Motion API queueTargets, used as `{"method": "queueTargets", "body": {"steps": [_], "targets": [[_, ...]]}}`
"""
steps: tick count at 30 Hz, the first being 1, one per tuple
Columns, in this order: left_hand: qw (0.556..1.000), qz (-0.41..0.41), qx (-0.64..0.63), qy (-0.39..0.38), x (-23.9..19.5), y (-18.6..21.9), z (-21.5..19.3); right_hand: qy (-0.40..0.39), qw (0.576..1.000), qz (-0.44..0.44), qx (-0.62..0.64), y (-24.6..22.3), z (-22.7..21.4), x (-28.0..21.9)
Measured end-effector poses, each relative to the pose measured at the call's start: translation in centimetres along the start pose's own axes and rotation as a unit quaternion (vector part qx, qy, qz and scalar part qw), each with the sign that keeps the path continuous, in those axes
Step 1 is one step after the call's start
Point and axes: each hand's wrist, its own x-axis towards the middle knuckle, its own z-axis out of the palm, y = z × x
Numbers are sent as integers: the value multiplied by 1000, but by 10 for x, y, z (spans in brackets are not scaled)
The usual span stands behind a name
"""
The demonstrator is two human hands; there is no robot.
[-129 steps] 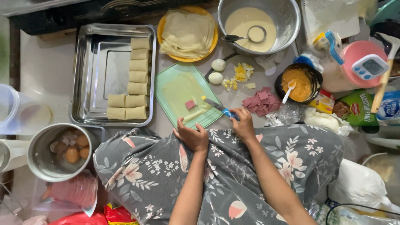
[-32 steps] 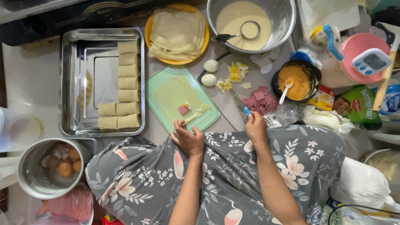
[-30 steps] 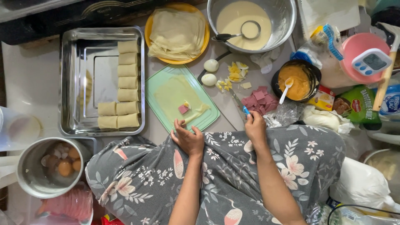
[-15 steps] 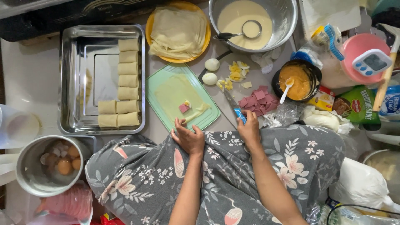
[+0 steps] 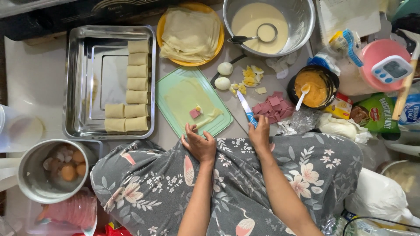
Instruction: The person is spreading an orange filling onto a square wrapper using a small spoon as part of the process of assembling rolls.
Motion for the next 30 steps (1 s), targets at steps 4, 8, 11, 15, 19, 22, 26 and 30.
{"method": "queueTargets", "body": {"steps": [4, 8, 11, 15, 19, 22, 26, 30], "targets": [[1000, -2, 3, 0, 0, -1, 1, 2, 1000, -3, -3, -3, -3, -2], [1000, 2, 5, 2, 0, 0, 0, 3, 1000, 0, -4, -2, -3, -3], [1000, 3, 6, 3, 0, 1, -1, 4, 1000, 5, -3, -1, -4, -4], [1000, 0, -3, -2, 0, 0, -2, 7, 1000, 9, -6, 9, 2, -3], [1000, 5, 6, 4, -1, -2, 0, 7, 1000, 11, 0, 7, 3, -1], [1000, 2, 7, 4, -1, -1, 0, 8, 1000, 12, 2, 7, 4, 0], [1000, -1, 3, 5, 0, -1, 1, 5, 1000, 14, 6, 2, 2, 0], [1000, -6, 0, -3, -1, -1, 0, 3, 1000, 15, 3, 1, 2, 1]]}}
